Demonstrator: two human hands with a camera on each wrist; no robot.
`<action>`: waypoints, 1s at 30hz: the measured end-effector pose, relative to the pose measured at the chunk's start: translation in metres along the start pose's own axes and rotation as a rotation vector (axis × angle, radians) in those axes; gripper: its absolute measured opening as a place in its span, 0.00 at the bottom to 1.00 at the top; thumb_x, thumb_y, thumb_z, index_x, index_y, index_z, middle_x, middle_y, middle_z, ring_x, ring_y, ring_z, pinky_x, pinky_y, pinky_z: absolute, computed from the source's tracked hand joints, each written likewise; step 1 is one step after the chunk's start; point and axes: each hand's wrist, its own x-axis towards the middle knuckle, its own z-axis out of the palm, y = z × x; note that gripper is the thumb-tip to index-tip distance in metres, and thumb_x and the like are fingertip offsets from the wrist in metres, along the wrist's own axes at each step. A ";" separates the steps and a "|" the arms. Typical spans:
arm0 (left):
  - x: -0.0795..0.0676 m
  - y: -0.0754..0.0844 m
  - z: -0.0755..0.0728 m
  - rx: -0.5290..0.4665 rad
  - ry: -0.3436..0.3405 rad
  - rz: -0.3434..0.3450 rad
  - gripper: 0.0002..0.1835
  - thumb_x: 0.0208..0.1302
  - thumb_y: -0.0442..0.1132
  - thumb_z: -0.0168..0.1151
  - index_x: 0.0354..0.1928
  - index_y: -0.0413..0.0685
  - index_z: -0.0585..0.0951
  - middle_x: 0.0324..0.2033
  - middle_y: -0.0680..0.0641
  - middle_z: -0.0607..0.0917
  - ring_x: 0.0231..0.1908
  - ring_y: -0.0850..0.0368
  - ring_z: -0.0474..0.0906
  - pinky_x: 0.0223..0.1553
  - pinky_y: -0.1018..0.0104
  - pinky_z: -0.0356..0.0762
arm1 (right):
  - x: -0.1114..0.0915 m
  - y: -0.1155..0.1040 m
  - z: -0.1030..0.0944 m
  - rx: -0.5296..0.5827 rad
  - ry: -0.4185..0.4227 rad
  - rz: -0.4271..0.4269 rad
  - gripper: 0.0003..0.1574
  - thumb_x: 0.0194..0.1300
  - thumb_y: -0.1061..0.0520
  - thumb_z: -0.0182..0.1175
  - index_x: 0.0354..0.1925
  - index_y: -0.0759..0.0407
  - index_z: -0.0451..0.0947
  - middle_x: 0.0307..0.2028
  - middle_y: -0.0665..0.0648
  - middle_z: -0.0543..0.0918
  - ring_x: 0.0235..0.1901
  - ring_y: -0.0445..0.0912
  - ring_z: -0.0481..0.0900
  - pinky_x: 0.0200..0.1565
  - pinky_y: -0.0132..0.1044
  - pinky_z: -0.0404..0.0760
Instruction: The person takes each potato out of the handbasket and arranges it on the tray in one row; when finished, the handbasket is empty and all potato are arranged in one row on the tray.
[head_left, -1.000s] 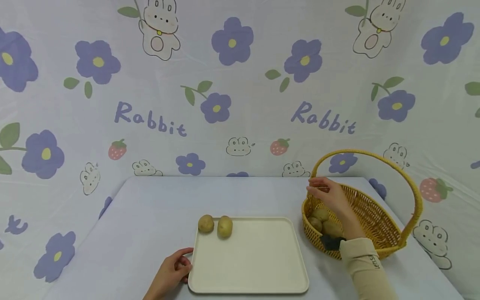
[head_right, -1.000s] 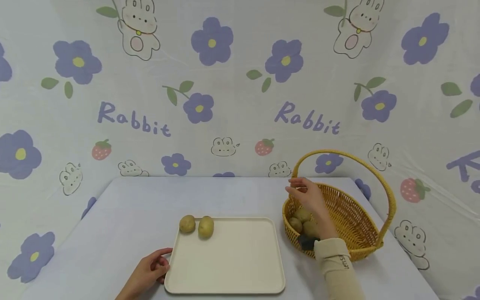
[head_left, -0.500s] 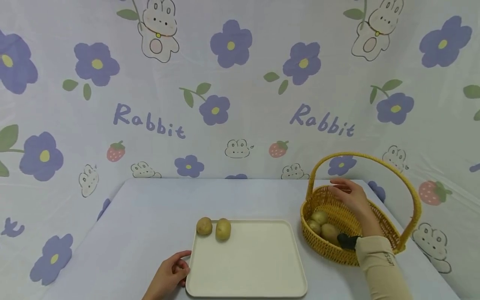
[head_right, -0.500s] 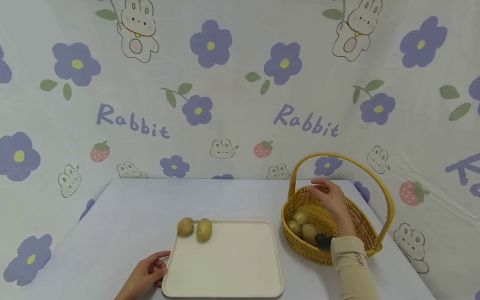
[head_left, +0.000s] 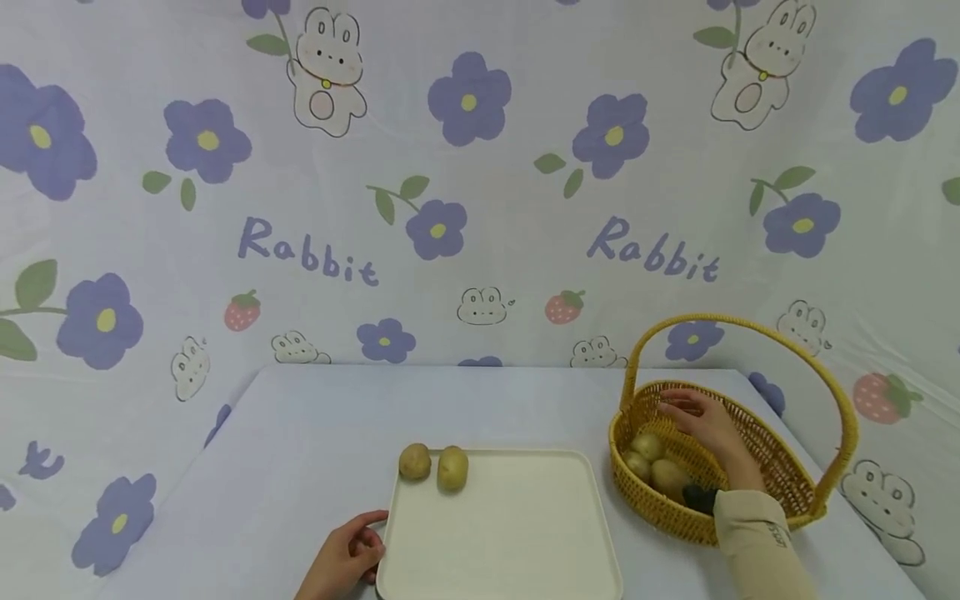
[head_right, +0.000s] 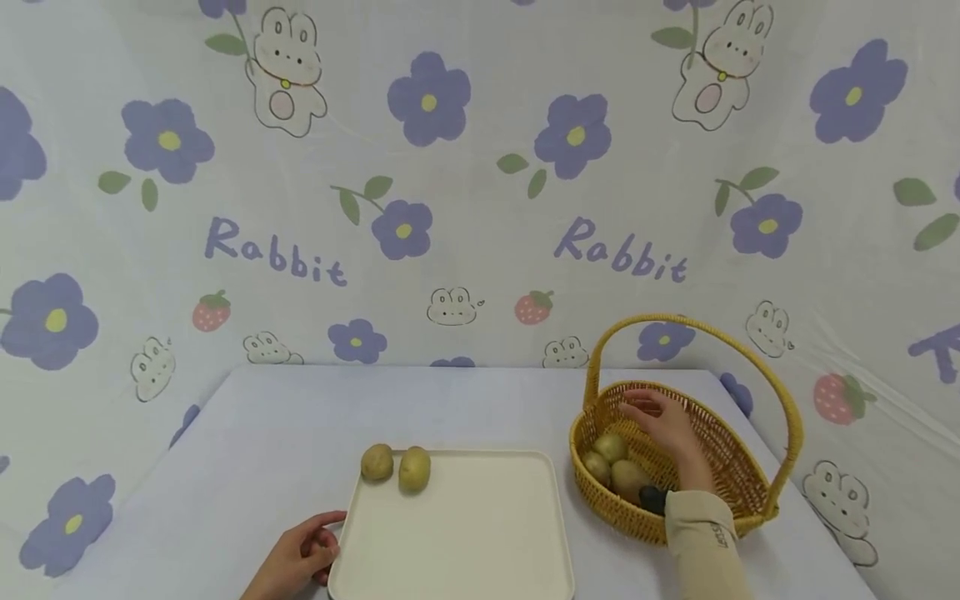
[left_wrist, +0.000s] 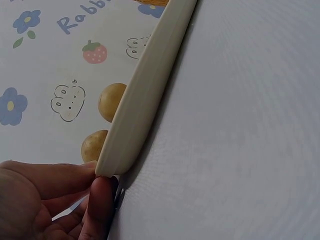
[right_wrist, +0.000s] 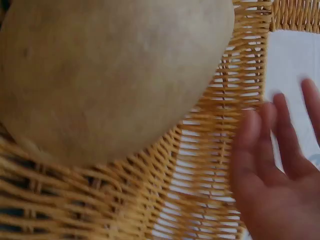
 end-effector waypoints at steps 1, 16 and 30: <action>0.000 -0.001 0.000 0.004 -0.004 0.003 0.26 0.59 0.29 0.58 0.59 0.26 0.67 0.28 0.48 0.76 0.21 0.63 0.71 0.23 0.70 0.76 | 0.000 0.002 0.001 -0.013 -0.036 -0.013 0.33 0.67 0.48 0.55 0.60 0.69 0.66 0.55 0.71 0.71 0.52 0.62 0.71 0.46 0.51 0.77; 0.005 -0.002 -0.001 0.004 0.040 -0.027 0.25 0.59 0.27 0.57 0.60 0.29 0.67 0.30 0.47 0.75 0.21 0.62 0.70 0.22 0.70 0.75 | 0.000 0.010 0.007 -0.052 -0.385 -0.072 0.30 0.64 0.57 0.59 0.59 0.71 0.67 0.53 0.70 0.74 0.53 0.61 0.70 0.47 0.37 0.73; -0.002 0.000 0.003 -0.022 0.028 -0.019 0.26 0.59 0.28 0.58 0.60 0.30 0.67 0.29 0.47 0.75 0.20 0.63 0.70 0.22 0.69 0.76 | -0.006 0.018 0.008 -0.055 -0.370 -0.056 0.27 0.61 0.58 0.61 0.54 0.70 0.68 0.51 0.70 0.73 0.51 0.62 0.72 0.45 0.44 0.73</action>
